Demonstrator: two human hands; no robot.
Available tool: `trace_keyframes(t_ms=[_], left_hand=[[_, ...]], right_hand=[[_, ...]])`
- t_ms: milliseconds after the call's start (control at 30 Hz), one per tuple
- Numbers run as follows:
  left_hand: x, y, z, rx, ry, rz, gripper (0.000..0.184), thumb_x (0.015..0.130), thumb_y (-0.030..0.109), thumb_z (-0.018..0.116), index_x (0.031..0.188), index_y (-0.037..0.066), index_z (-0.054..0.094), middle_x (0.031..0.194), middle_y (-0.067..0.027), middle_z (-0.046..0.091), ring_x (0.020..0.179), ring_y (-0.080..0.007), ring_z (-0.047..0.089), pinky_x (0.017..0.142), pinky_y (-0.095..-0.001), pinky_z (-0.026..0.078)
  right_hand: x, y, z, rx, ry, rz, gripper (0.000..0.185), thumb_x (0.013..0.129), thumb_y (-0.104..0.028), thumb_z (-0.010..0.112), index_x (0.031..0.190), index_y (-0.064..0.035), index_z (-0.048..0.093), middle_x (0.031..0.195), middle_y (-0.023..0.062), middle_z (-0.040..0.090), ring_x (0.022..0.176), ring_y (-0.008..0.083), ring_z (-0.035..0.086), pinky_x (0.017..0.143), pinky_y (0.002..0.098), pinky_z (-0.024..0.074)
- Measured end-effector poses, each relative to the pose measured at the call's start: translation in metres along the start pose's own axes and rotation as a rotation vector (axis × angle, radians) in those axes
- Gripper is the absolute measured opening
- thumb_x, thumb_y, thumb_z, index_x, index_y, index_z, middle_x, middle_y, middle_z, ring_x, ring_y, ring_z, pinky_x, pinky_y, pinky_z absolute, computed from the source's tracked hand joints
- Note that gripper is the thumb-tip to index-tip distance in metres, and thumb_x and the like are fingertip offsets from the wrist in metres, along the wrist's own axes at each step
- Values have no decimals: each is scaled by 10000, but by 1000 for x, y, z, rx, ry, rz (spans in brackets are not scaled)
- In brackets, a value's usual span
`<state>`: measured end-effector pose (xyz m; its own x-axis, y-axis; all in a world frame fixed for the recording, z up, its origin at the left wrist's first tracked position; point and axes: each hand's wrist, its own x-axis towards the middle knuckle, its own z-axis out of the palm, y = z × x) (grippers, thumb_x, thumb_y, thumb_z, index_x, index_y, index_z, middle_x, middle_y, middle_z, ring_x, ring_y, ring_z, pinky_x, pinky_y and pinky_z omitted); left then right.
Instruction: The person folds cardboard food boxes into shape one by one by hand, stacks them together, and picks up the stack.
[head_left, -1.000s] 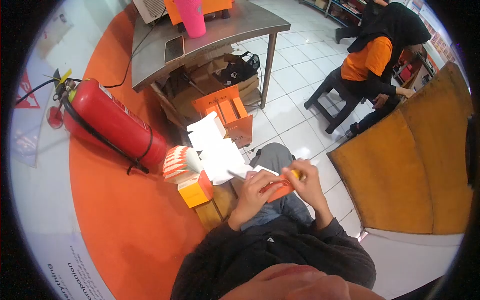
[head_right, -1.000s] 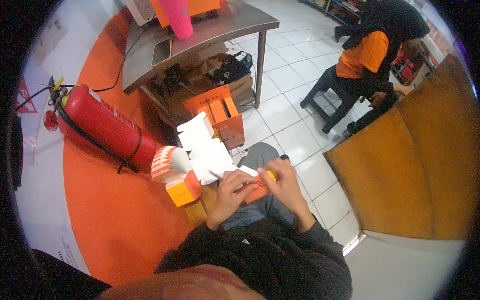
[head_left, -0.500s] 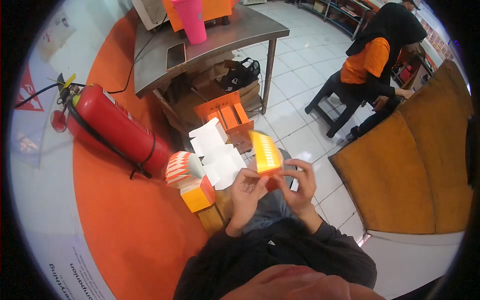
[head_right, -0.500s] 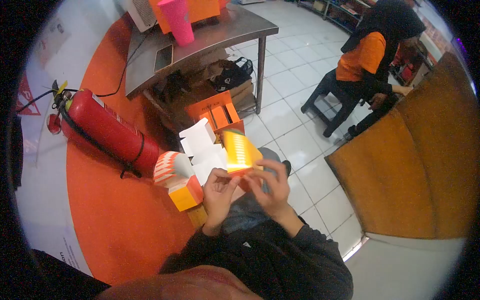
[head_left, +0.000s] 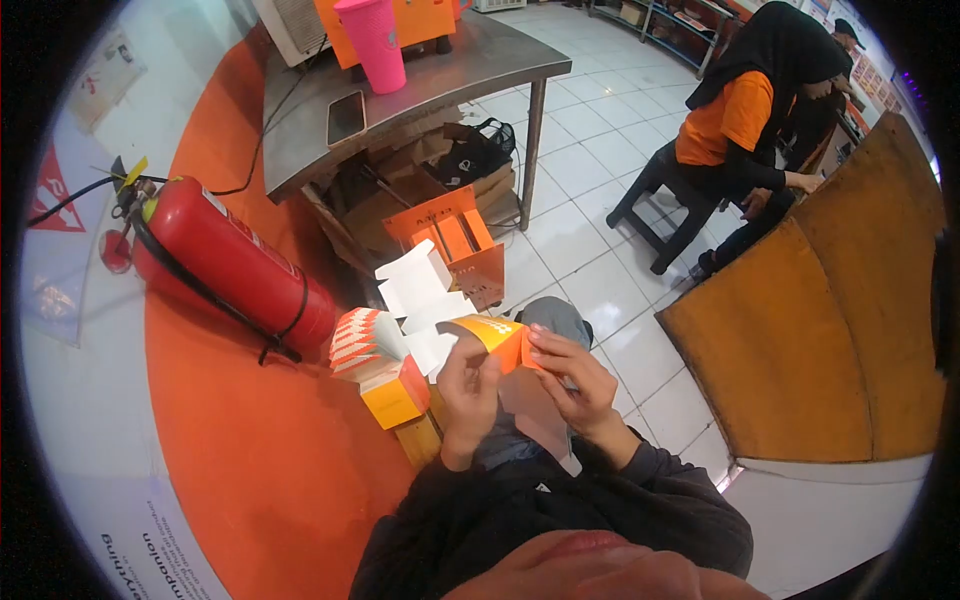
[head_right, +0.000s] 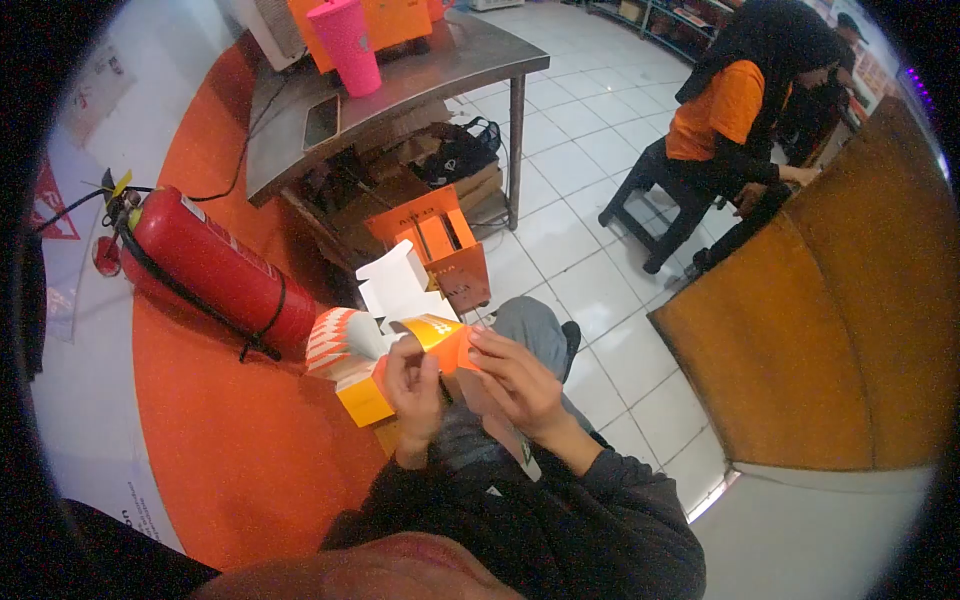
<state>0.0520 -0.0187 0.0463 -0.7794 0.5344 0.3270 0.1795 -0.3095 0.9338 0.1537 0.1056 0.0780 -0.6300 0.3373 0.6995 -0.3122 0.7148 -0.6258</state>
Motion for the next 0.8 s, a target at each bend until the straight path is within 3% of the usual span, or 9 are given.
trace_keyframes(t_ms=[100,233,333,400,500,600,800], left_hand=[[-2,-7,7,107,-65,234,279,871,40,645,1115,-18,523,1094,-115,601,1032,-167,578,880,-284,469],[-4,12,33,-251,215,-10,509,787,302,790,1108,16,519,1031,-66,604,917,-133,593,792,-261,496],[-6,1,25,-370,105,-43,416,777,-25,744,1132,-26,528,1141,-115,594,1074,-195,581,968,-340,450],[-6,-1,32,-397,134,-1,444,757,-34,759,1142,-27,539,1142,-116,599,1071,-198,584,973,-341,447],[-3,1,38,-382,143,14,466,740,-34,774,1150,-30,552,1135,-118,607,1061,-200,588,976,-343,447],[-4,2,40,-325,128,13,465,738,-34,776,1149,-35,559,1125,-112,615,1054,-199,589,973,-346,450],[2,4,46,-355,204,81,425,750,-18,773,1123,-25,569,1112,-90,621,1035,-186,597,947,-330,461]], right_hand=[[3,-5,1,167,134,155,191,780,35,688,968,27,656,1092,178,644,1033,295,634,917,353,502],[10,-13,1,308,90,269,135,794,45,673,928,31,667,1072,167,646,1012,270,638,911,342,501],[11,-13,0,458,105,375,119,808,39,667,927,32,670,1055,160,646,1001,247,636,892,328,505],[11,-13,-1,454,104,371,115,817,34,663,932,30,673,1052,156,645,1003,232,631,880,315,507],[13,-15,-9,197,19,284,118,815,29,664,932,20,679,1060,145,648,1003,221,632,865,304,506],[12,-14,-8,368,73,363,142,800,15,676,942,13,680,1060,138,655,985,231,644,856,312,506],[22,-21,-18,164,-74,310,165,826,-16,660,988,8,683,1112,140,657,1011,248,643,876,324,502]])
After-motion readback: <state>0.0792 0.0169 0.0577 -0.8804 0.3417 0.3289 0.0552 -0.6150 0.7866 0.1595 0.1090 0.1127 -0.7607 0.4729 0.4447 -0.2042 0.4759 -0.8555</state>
